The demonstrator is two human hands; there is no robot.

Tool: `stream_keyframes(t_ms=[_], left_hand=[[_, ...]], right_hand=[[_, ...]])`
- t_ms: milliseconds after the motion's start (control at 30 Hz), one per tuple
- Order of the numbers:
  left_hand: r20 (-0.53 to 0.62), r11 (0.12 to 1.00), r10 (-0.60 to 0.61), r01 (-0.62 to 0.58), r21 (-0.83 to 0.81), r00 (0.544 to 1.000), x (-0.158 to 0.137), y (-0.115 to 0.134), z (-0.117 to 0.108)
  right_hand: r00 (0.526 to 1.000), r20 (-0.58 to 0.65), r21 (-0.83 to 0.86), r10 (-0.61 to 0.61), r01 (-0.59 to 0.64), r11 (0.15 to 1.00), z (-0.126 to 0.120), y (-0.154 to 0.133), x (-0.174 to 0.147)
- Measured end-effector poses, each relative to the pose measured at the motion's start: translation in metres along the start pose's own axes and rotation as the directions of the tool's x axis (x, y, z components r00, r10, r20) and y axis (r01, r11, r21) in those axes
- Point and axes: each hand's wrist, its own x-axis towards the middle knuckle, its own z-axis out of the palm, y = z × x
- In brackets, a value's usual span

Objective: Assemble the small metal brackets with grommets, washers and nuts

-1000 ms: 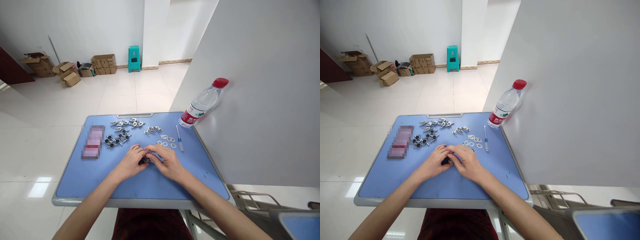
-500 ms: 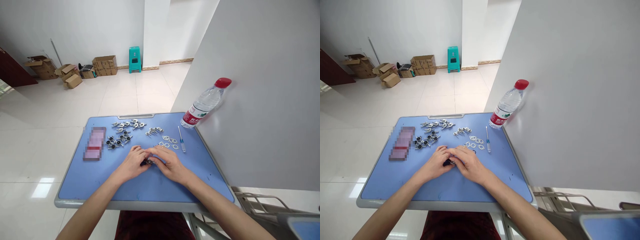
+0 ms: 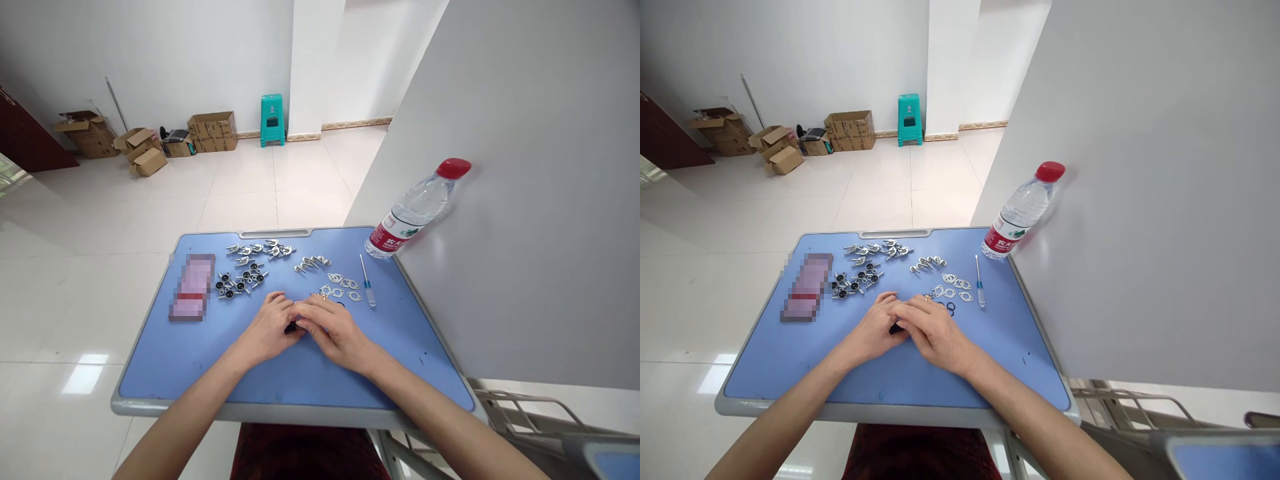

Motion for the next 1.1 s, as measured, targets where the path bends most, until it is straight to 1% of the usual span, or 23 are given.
stream_keyframes(t_ms=[233,667,733,800,867,900,933,1000,1033,1067,1100], left_hand=[[-0.007,1.000,0.019,-0.019,-0.024,1.000,-0.001,0.000,0.003],[0.001,1.000,-0.009,0.009,0.014,1.000,-0.001,0.002,0.001],[-0.002,1.000,-0.004,0.004,0.029,1.000,-0.001,0.003,0.001],[0.000,0.999,0.009,-0.008,0.052,1.000,-0.001,0.004,0.000],[0.004,0.998,0.016,-0.017,0.064,1.000,-0.001,0.005,-0.002],[0.003,0.998,0.016,-0.016,0.066,1.000,-0.001,0.005,-0.004],[-0.002,0.998,0.009,-0.009,0.065,1.000,-0.001,0.004,-0.006],[-0.049,0.997,-0.014,0.018,0.077,0.999,0.000,0.001,-0.011],[-0.095,0.995,-0.029,0.038,0.093,0.995,0.001,-0.001,-0.014],[-0.131,0.991,-0.046,0.061,0.117,0.990,0.003,-0.004,-0.017],[-0.165,0.984,-0.066,0.091,0.153,0.984,0.004,-0.007,-0.019]], right_hand=[[0.998,-0.057,-0.033,0.025,-0.027,0.999,0.002,0.002,-0.003],[0.995,-0.090,-0.040,0.036,-0.040,0.998,0.004,0.000,-0.003],[0.994,-0.105,-0.027,0.043,-0.047,0.999,0.004,0.000,-0.004],[0.986,-0.140,0.032,0.093,-0.090,0.995,0.004,0.002,-0.005],[0.957,-0.198,0.162,0.214,-0.183,0.970,0.002,0.005,-0.007],[0.926,-0.236,0.249,0.294,-0.235,0.940,0.001,0.007,-0.007],[0.884,-0.279,0.339,0.375,-0.275,0.900,-0.001,0.010,-0.007],[0.775,-0.386,0.477,0.500,-0.296,0.827,-0.004,0.015,-0.006],[0.724,-0.429,0.522,0.541,-0.289,0.802,-0.006,0.017,-0.005],[0.682,-0.461,0.553,0.567,-0.279,0.785,-0.008,0.019,-0.004],[0.655,-0.479,0.574,0.585,-0.270,0.773,-0.009,0.020,-0.003]])
